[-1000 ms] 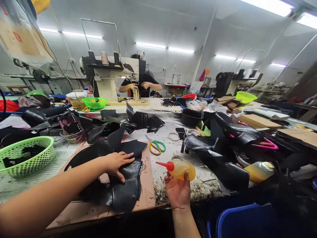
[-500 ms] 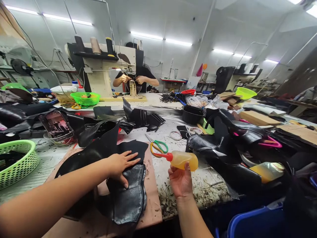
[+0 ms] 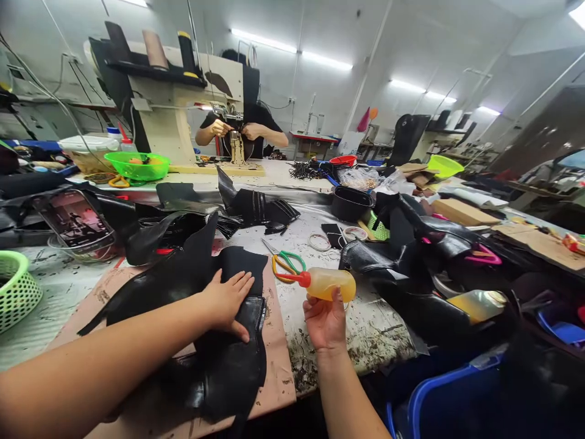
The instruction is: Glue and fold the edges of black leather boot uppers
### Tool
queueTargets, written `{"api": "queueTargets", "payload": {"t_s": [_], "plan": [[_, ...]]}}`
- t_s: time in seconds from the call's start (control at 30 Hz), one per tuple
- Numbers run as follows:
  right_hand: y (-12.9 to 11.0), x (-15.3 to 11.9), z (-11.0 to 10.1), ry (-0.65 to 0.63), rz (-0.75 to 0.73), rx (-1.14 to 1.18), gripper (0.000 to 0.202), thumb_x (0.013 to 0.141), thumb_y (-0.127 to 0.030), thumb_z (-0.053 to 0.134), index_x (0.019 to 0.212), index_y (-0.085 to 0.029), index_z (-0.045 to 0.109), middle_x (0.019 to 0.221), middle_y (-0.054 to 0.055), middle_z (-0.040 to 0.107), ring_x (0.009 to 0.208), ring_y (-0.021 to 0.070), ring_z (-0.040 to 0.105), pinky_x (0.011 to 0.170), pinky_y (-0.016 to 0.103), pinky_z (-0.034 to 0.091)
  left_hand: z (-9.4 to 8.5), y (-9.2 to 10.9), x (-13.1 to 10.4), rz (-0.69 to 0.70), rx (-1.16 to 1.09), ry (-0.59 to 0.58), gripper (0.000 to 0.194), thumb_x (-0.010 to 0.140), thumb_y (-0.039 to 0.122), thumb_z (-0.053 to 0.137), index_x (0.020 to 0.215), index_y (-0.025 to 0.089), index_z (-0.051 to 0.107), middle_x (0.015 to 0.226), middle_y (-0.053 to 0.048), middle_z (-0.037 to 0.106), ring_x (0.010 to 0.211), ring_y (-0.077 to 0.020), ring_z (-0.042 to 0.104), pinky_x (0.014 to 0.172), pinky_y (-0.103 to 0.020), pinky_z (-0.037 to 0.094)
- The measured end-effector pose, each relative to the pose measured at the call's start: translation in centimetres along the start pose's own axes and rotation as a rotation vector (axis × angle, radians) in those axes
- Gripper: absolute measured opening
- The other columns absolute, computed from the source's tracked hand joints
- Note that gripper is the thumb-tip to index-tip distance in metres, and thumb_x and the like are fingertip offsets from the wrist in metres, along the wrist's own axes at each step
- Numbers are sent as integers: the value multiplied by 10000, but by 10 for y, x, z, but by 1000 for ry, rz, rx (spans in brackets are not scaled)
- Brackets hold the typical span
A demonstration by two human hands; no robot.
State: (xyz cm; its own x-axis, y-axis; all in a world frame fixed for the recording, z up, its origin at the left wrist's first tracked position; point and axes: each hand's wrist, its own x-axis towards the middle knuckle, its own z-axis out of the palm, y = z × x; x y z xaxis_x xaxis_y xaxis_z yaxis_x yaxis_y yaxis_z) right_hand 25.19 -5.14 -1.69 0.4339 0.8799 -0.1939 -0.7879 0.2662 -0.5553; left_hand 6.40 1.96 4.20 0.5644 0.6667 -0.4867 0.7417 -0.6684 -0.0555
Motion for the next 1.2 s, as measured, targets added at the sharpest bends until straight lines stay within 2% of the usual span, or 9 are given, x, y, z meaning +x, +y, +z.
{"api": "queueTargets", "payload": {"t_s": [0.07,0.2,0.27,0.33,0.43,0.67,0.97,1.07,1.2], "plan": [[2,0,0,6,2,-2,529,502,-438,789,930,-217,569,754,-44,648,487,77,530,401,193,399,5,-13,-3,62,8,-28,1105,602,656,617,1406,157,48,1461,-126,2,1344,-343,6,981,-686,39],[2,6,2,48,-44,-40,524,470,-420,807,885,-207,568,698,-52,647,481,76,543,392,179,412,5,-24,-1,77,15,-41,1196,499,685,661,1404,220,33,1459,-113,-49,1328,-395,-35,937,-724,95],[1,11,3,65,-88,-86,520,468,-406,810,877,-196,567,678,-53,644,484,75,546,396,175,424,3,-20,1,35,10,-6,1259,411,679,710,1404,223,86,1455,-159,-19,1316,-433,49,932,-685,209],[1,17,5,76,-134,-146,517,478,-399,804,888,-195,566,690,-47,648,497,80,554,404,178,439,0,-14,3,-9,4,39,1310,318,650,759,1398,199,170,1440,-223,65,1268,-467,209,899,-604,336],[3,27,12,98,-187,-213,542,453,-383,808,903,-197,570,721,-35,653,522,91,565,412,184,452,-1,-9,3,-27,11,77,1336,252,639,775,1384,174,240,1417,-260,158,1166,-466,377,825,-521,423],[16,53,33,67,-264,-376,517,420,-368,802,851,-181,584,736,-29,641,543,95,571,433,187,446,4,-12,5,-10,83,105,1368,272,713,717,1383,86,224,1411,-274,175,1183,-462,347,949,-565,259],[27,89,37,75,-280,-525,522,399,-338,815,822,-138,585,595,-43,596,399,77,501,383,200,426,4,-13,10,10,36,143,1426,134,728,700,1374,161,281,1383,-300,239,1139,-508,370,912,-622,218],[30,95,34,82,-273,-550,514,412,-369,808,814,-142,581,602,-41,600,400,75,500,385,199,434,2,-12,9,5,50,128,1407,161,713,715,1376,157,274,1388,-291,235,1138,-502,376,917,-616,221],[33,99,33,80,-266,-573,522,431,-421,791,821,-148,577,637,-35,616,414,77,509,401,210,454,-2,-11,6,-3,126,46,1358,285,705,718,1398,156,168,1420,-268,150,1181,-472,342,940,-586,218]]}}
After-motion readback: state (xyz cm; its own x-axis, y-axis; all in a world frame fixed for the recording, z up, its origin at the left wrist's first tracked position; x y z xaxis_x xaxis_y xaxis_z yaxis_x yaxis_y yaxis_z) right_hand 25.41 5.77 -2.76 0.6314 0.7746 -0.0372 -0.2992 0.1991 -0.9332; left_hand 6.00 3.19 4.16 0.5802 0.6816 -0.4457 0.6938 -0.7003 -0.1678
